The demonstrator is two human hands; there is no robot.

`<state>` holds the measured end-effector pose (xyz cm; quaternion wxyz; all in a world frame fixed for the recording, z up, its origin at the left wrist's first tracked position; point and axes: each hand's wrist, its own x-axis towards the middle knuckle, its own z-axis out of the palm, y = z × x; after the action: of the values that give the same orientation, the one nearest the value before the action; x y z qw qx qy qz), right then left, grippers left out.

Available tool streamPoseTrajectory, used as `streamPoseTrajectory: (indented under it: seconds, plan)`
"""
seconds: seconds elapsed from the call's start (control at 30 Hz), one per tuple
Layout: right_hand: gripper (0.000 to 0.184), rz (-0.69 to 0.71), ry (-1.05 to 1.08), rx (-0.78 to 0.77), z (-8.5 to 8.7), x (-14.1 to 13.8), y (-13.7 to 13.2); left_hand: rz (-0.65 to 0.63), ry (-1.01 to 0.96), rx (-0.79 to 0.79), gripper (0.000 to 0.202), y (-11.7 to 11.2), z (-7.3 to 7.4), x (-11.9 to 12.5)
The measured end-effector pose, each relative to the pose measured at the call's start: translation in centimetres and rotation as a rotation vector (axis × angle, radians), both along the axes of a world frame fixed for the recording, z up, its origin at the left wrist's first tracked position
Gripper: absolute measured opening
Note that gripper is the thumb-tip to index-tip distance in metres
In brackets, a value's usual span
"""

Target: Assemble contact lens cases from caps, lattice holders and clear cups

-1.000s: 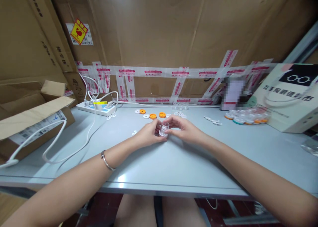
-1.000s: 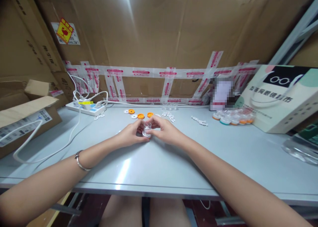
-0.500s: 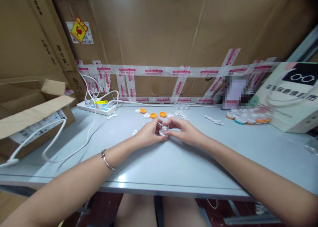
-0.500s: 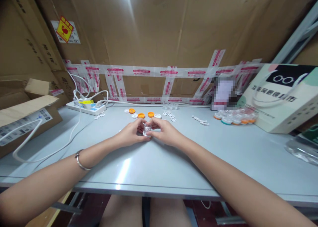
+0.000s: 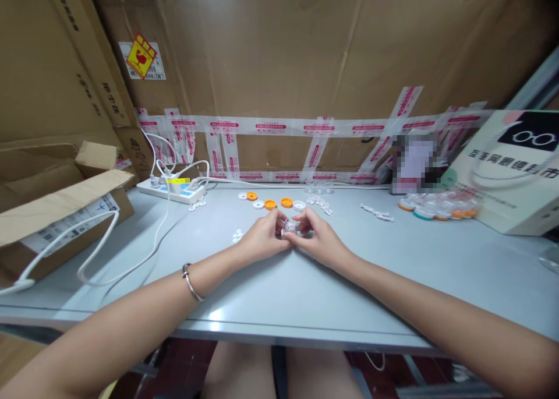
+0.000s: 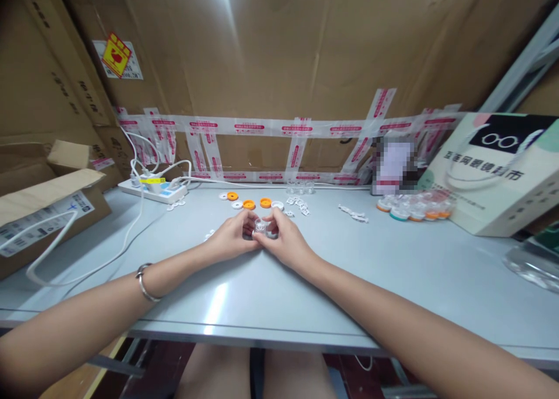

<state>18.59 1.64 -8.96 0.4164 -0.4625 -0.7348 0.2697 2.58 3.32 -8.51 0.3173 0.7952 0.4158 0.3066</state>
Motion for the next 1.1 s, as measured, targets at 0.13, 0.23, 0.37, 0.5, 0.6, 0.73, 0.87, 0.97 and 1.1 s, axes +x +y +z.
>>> streamPoseTrajectory:
  seconds: [0.13,0.23,0.37,0.5,0.6,0.73,0.87,0.97,1.1]
  plan:
    - [0.027,0.060,0.144,-0.049,-0.4,0.1,0.4,0.019,-0.048,-0.042,0.040,0.2,0.4,-0.1]
    - [0.035,-0.006,0.393,-0.121,0.3,0.3,0.6,0.010,-0.182,-0.139,0.045,0.2,1.4,-0.3]
    - [0.034,0.109,0.750,-0.473,1.6,0.1,-0.1,-0.041,-0.386,-0.259,0.045,-0.1,3.2,-0.6]
    - [0.024,0.312,0.922,-0.716,2.1,-0.4,-1.1,-0.090,-0.420,-0.223,0.041,-0.6,4.1,-0.6]
    - [0.018,0.293,1.012,-0.756,2.1,-0.4,-1.2,-0.097,-0.341,-0.134,0.041,-0.7,4.1,-0.7]
    - [0.024,0.369,1.032,-0.792,2.2,-0.1,-1.1,-0.101,-0.280,-0.078,0.040,-0.5,4.3,-1.1]
    - [0.025,0.448,0.955,-0.810,2.5,0.0,-1.3,-0.198,-0.290,0.020,0.035,-0.7,4.9,-1.5]
    - [0.021,0.478,0.923,-0.798,2.6,0.1,-1.5,-0.207,-0.284,0.045,0.025,-1.0,5.3,-1.4]
    - [0.023,0.477,0.927,-0.752,2.7,-0.2,-2.0,-0.071,-0.312,0.074,0.020,-1.3,5.4,-1.0]
